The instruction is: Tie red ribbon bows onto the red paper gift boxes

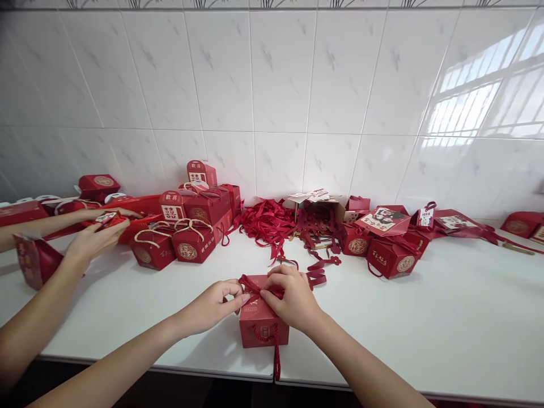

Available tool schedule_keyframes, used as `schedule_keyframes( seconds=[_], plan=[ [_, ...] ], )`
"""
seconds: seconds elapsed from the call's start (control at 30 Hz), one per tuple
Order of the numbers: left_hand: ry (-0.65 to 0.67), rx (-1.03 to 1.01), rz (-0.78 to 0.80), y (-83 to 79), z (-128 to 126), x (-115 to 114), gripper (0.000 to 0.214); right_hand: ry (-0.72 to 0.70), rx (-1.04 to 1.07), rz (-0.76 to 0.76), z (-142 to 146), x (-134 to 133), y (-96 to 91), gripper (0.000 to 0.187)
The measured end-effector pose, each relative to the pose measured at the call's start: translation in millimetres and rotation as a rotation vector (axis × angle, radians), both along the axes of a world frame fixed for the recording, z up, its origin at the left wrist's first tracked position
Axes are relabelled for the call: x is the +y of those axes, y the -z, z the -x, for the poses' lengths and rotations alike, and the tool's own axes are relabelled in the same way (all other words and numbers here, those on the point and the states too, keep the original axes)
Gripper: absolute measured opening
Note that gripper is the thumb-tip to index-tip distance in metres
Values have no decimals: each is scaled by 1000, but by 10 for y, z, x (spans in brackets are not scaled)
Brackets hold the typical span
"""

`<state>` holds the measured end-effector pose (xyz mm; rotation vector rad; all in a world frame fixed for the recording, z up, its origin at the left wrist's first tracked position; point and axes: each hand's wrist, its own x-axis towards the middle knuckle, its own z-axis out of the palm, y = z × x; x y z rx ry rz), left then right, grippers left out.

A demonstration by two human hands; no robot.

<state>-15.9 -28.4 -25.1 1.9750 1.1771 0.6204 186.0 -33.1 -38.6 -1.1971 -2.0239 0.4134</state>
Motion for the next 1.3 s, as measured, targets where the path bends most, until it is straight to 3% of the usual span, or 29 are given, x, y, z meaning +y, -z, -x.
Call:
schedule_keyframes(
  seconds=[0.23,0.47,0.57,0.63,0.7,0.77,0.87,0.97,1.1,1.23,1.3],
  plan=[
    [59,-80,157,-84,52,21,39,-2,-19,-22,-9,1,25,11],
    [156,-315,329,136,188,173,40,-49,-15,-36,-25,-23,12,13],
    [14,-276,246,265,193,374,50,-115,-98,-5,-87,-156,-72,20],
    [-74,-178,123,359,185,565,53,-138,-183,25,-167,-292,-129,43],
    [-115,-107,20,461,175,760,48,-132,-247,57,-286,-438,-171,58],
    [-122,-52,-74,558,168,917,39,-95,-294,85,-456,-561,-197,57],
    [-94,35,-205,654,168,1030,24,30,-354,100,-821,-635,-211,54],
    [-57,93,-267,684,180,1027,20,285,-415,152,-1268,-499,-174,45],
    [-31,126,-277,693,203,1001,22,701,-454,228,-1750,13,47,47],
    [-65,129,-266,723,231,1006,27,979,-323,33,-2002,560,380,52],
    [-88,121,-249,741,240,998,30,1117,-277,9,-2102,729,481,54]
  ],
)
